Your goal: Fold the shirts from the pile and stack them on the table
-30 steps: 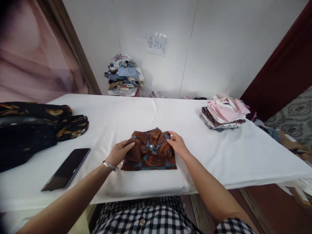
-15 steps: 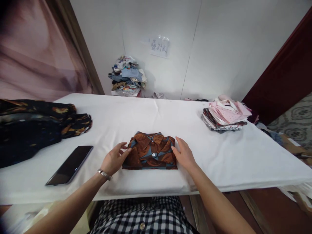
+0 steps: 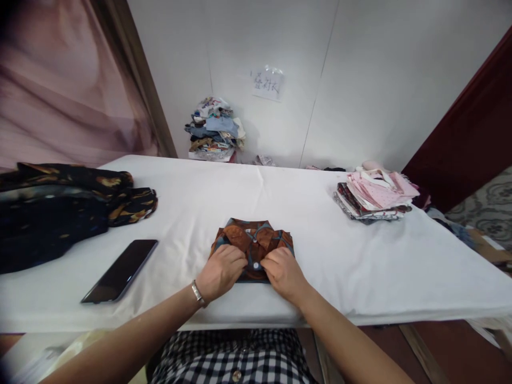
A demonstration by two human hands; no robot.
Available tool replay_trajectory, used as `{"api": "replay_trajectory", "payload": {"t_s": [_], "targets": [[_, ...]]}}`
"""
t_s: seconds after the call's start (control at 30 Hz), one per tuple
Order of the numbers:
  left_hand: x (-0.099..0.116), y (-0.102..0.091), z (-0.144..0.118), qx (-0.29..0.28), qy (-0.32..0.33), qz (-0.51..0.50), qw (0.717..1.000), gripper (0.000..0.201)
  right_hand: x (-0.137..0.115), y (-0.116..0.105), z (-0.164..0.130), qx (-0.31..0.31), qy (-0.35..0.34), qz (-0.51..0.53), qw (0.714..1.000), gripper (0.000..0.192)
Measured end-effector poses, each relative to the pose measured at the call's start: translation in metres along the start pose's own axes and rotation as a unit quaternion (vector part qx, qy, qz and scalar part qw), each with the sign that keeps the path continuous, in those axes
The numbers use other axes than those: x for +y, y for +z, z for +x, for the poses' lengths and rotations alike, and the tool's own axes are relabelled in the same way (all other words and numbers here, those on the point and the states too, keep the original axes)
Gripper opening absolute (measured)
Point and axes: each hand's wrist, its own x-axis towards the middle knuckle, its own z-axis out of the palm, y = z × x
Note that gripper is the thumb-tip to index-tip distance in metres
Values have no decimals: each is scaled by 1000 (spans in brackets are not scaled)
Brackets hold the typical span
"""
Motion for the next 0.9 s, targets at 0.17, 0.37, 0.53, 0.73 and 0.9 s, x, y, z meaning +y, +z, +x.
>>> {"api": "replay_trajectory", "payload": {"t_s": [0.17, 0.37, 0.53, 0.73, 0.9], "targets": [[2, 4, -16, -50, -9, -74, 996, 22, -6, 6, -12, -63, 9, -6, 998, 28], [-22, -27, 3, 53, -201, -170, 963, 23, -4, -18, 4, 3, 43, 66, 997, 22], [-64, -29, 33, 6, -455, -157, 876, 42, 40, -29, 53, 105, 198, 37, 974, 24], [-66, -14, 47, 38, -418, -250, 873, 21, 61, -10, 75, 65, 253, 59, 963, 27], [-60, -14, 40, 98, -381, -497, 774, 26, 46, -10, 52, 130, 171, 105, 971, 31]]}}
